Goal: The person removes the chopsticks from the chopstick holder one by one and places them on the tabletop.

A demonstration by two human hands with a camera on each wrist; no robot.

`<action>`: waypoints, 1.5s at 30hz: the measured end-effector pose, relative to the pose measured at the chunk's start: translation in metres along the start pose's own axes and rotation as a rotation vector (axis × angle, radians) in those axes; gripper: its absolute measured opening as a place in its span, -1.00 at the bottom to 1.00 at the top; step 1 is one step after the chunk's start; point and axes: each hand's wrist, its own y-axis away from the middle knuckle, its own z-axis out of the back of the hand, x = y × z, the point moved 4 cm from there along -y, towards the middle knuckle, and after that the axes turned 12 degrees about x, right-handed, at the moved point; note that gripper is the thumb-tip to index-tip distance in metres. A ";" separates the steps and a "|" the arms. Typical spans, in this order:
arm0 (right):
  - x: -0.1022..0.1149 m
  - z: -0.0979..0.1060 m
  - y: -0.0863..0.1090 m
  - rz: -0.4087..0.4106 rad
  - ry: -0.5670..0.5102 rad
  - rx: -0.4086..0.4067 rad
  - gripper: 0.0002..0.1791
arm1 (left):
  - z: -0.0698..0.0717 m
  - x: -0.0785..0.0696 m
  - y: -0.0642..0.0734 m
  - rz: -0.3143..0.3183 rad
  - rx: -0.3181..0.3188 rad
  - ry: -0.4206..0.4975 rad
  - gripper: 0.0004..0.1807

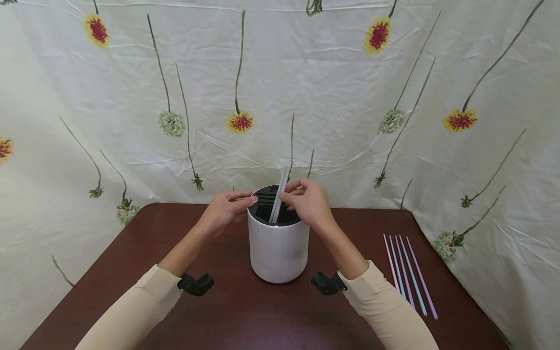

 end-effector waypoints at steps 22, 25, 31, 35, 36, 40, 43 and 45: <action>0.060 0.107 0.037 0.320 -0.297 -0.236 -0.77 | 0.003 0.001 0.001 0.031 -0.015 -0.043 -0.55; 0.048 0.124 0.045 0.302 -0.299 -0.262 -0.77 | 0.003 0.002 0.000 0.037 -0.017 -0.048 -0.55; 0.009 0.153 0.062 0.200 -0.318 -0.315 -0.81 | 0.004 0.003 -0.001 0.038 -0.016 -0.036 -0.54; -0.021 0.166 0.071 0.122 -0.307 -0.299 -0.77 | 0.004 0.003 -0.001 0.038 -0.017 -0.027 -0.55; -0.029 0.169 0.073 0.091 -0.267 -0.292 -0.77 | 0.003 0.002 -0.001 0.039 -0.019 -0.027 -0.55; -0.064 0.175 0.079 -0.046 -0.075 -0.276 -0.78 | 0.002 0.002 -0.001 0.031 -0.016 -0.028 -0.54; -0.091 0.176 0.082 -0.118 0.015 -0.260 -0.71 | 0.001 0.001 -0.001 0.023 -0.011 -0.030 -0.52; -0.108 0.175 0.082 -0.153 0.031 -0.249 -0.64 | 0.000 0.001 -0.001 0.019 -0.008 -0.028 -0.52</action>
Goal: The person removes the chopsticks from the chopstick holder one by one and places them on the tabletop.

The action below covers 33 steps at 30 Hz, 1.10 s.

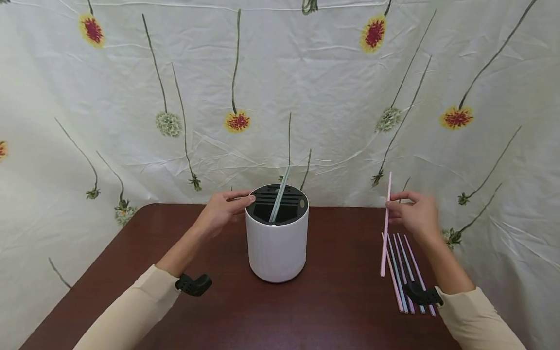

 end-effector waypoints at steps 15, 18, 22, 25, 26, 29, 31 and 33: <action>-0.097 -0.026 -0.013 -0.180 0.102 0.096 -0.61 | 0.001 0.000 0.001 0.003 0.008 0.030 -0.55; -0.110 -0.027 -0.014 -0.219 0.115 0.102 -0.61 | 0.001 0.000 0.001 0.007 0.007 0.020 -0.55; -0.122 -0.029 -0.013 -0.243 0.109 0.093 -0.62 | 0.000 -0.001 0.002 0.011 0.009 0.000 -0.54; -0.127 -0.032 -0.012 -0.245 0.134 0.088 -0.64 | 0.000 -0.002 0.003 0.011 0.014 -0.001 -0.52; -0.129 -0.032 -0.012 -0.247 0.148 0.090 -0.64 | -0.001 -0.002 0.003 0.010 0.014 0.000 -0.52; -0.132 -0.035 -0.011 -0.250 0.175 0.097 -0.64 | 0.000 -0.002 0.003 0.011 0.010 0.005 -0.51; -0.134 -0.036 -0.011 -0.252 0.195 0.103 -0.64 | 0.000 -0.001 0.003 0.007 0.008 0.003 -0.51; -0.136 -0.037 -0.012 -0.248 0.212 0.111 -0.64 | 0.000 -0.001 0.002 0.004 0.007 0.001 -0.51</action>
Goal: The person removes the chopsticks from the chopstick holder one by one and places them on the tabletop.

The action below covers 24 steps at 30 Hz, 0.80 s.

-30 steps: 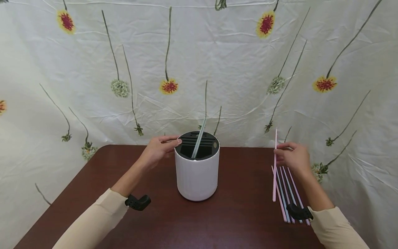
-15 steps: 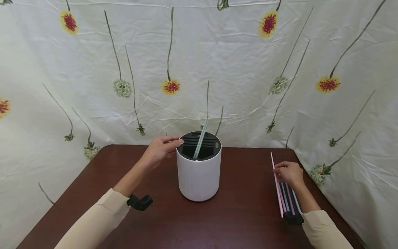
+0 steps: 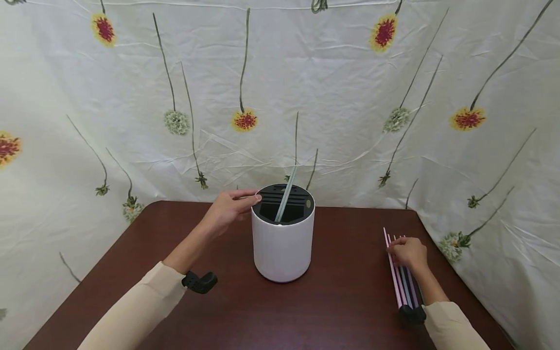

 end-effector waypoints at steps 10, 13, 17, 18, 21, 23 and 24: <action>-0.005 -0.002 -0.002 -0.002 0.042 0.003 -0.64 | -0.001 -0.001 0.000 -0.004 0.002 0.008 -0.53; -0.005 -0.002 -0.002 -0.003 0.050 0.001 -0.64 | -0.002 -0.001 0.000 -0.005 0.001 0.012 -0.53; -0.004 -0.001 0.000 0.000 0.065 -0.005 -0.65 | -0.002 -0.001 -0.001 -0.002 0.001 0.019 -0.52; -0.003 -0.001 0.001 0.001 0.070 -0.010 -0.66 | -0.002 0.000 -0.001 -0.002 0.002 0.020 -0.52; 0.005 0.003 0.004 0.010 0.092 -0.037 -0.66 | -0.002 0.000 -0.002 0.000 0.005 0.021 -0.52; 0.017 0.006 0.006 0.023 0.093 -0.046 -0.64 | -0.001 0.001 -0.002 0.003 0.004 0.021 -0.52; 0.025 0.007 0.007 0.038 0.093 -0.047 -0.63 | -0.001 0.001 -0.002 0.005 0.003 0.018 -0.52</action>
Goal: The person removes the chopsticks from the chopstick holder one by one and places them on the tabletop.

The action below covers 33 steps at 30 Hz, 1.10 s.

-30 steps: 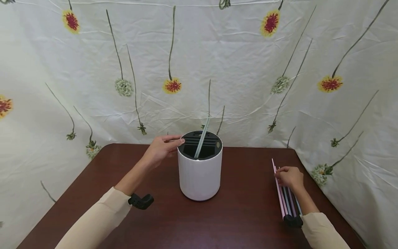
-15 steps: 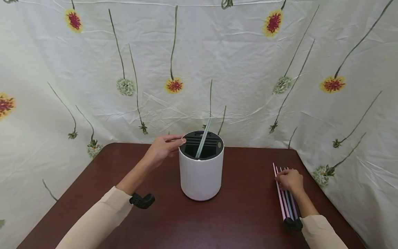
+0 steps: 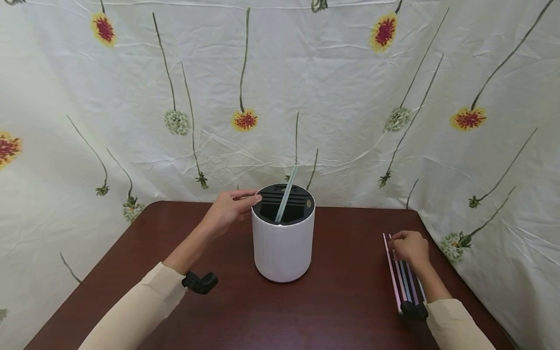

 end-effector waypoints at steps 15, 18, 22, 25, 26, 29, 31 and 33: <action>0.200 -0.002 0.037 0.334 -0.153 0.073 -0.61 | 0.002 0.000 0.001 -0.004 0.003 -0.006 -0.52; 0.224 -0.017 0.041 0.385 -0.229 0.137 -0.62 | 0.001 0.000 0.000 -0.002 0.003 -0.003 -0.52; 0.244 -0.040 0.039 0.430 -0.276 0.203 -0.63 | 0.001 0.001 0.000 -0.003 -0.003 -0.006 -0.52; 0.250 -0.053 0.037 0.436 -0.270 0.214 -0.65 | 0.001 0.002 0.000 -0.007 -0.001 -0.010 -0.53; 0.252 -0.056 0.036 0.434 -0.261 0.212 -0.66 | 0.000 0.002 -0.001 -0.009 0.000 -0.006 -0.53; 0.254 -0.064 0.034 0.421 -0.231 0.201 -0.69 | 0.000 0.002 -0.001 -0.018 0.001 0.004 -0.54; 0.255 -0.067 0.033 0.415 -0.208 0.193 -0.70 | 0.000 0.001 -0.001 -0.021 -0.001 0.011 -0.54; 0.255 -0.070 0.031 0.412 -0.184 0.182 -0.71 | 0.000 0.001 0.000 -0.020 -0.007 0.005 -0.55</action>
